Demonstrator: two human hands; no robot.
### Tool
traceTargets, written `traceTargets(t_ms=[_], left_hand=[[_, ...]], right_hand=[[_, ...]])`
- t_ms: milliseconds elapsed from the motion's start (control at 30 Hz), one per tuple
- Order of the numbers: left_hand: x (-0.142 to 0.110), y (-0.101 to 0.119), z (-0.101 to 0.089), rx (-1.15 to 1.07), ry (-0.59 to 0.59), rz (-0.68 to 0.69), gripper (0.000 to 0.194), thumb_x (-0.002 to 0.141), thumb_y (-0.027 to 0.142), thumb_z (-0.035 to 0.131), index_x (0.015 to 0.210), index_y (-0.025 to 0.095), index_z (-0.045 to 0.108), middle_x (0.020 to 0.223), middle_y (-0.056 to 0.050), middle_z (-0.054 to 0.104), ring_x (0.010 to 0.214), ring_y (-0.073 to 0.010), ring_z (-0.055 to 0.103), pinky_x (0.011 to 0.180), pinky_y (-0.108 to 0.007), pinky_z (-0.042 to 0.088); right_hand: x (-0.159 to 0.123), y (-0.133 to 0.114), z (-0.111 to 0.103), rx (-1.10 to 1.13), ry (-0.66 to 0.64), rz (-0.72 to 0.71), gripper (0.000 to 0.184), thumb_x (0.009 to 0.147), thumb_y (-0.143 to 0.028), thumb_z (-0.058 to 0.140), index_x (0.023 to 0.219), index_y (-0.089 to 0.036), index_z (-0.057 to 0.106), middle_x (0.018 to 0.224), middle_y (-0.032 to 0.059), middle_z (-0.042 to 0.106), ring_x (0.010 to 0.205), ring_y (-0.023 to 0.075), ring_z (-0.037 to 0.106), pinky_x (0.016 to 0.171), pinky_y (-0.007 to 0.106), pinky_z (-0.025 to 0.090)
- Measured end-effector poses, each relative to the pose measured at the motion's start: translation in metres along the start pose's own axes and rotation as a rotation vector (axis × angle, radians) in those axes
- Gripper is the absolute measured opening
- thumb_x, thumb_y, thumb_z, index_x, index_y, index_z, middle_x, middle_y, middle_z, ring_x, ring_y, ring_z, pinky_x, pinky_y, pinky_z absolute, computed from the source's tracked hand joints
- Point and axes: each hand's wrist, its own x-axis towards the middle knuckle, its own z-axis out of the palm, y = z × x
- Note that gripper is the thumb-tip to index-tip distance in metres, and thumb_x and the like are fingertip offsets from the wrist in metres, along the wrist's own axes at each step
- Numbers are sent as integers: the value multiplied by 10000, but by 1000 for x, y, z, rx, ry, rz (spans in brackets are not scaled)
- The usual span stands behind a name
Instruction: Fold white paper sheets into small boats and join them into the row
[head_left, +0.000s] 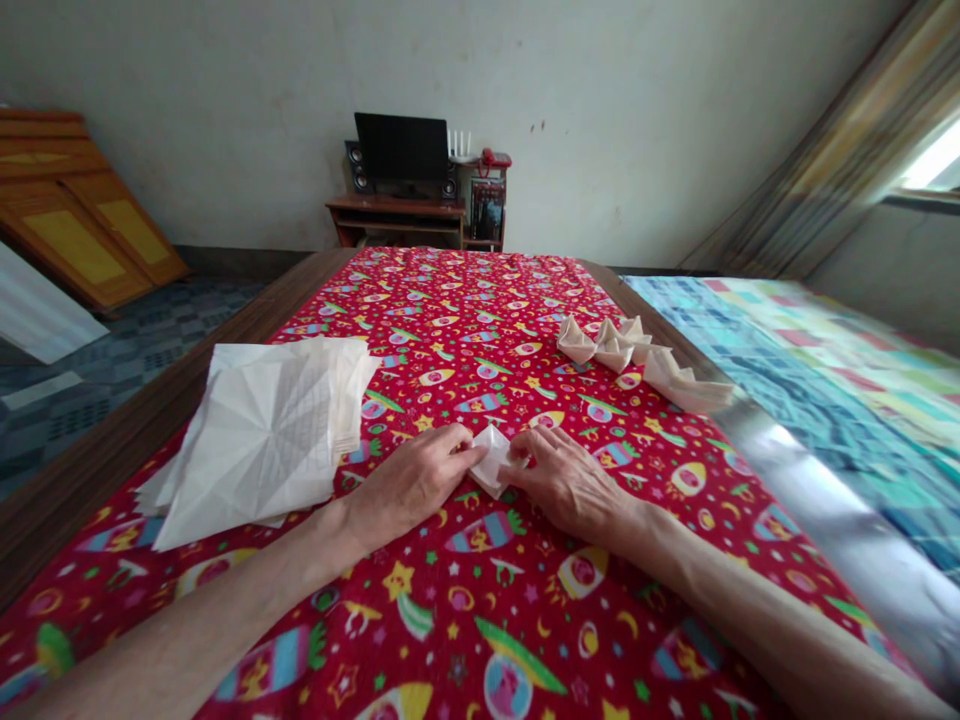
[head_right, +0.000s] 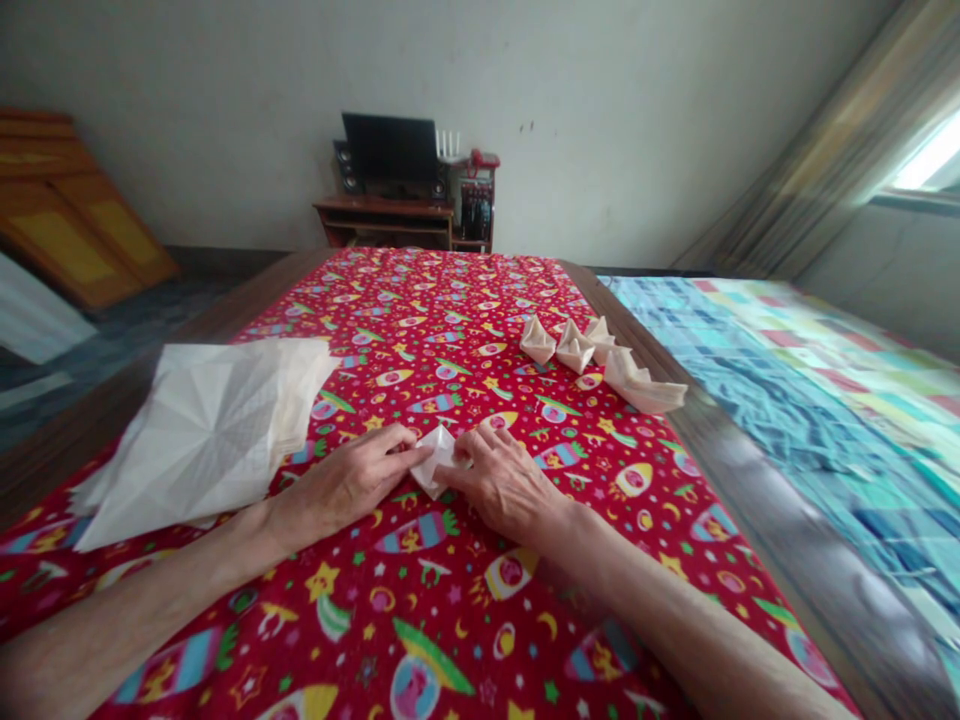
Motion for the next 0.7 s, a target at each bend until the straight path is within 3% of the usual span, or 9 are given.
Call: traceTargets(t_ms=[233,400,567,700], left_hand=[[-1,3,-4,62,-16,23,337,962,166,397,1295,196,437,1067,-48,555,954,-160,563,853,-288,497],[0,5,-6,134,-1,63,201,951,181,422,1090,183,568,952,-38,592,882,-177,577,789,-317,486],[-1,4,-1,76,46,45,150,936,177,454,963,184,601,918,-39,600,904,-171,582,798,-295,474],[1,4,7,-44,88,-73,105,919,178,486,906,177,590,908,-30,597,864,-160,588,775,-272,481]], right_hand=[[-2,0,2,95,154,-16,228,901,-140,449,990,-202,649,933,77,568,836,181,478,784,340,408],[-3,2,4,147,236,-20,179,916,-169,468,919,-178,646,913,65,604,809,163,500,748,310,413],[-4,2,6,183,247,32,164,931,-203,460,879,-174,613,891,62,617,802,165,523,742,311,418],[-2,1,8,238,263,120,213,926,-274,495,1088,-147,549,885,70,617,802,178,537,731,311,433]])
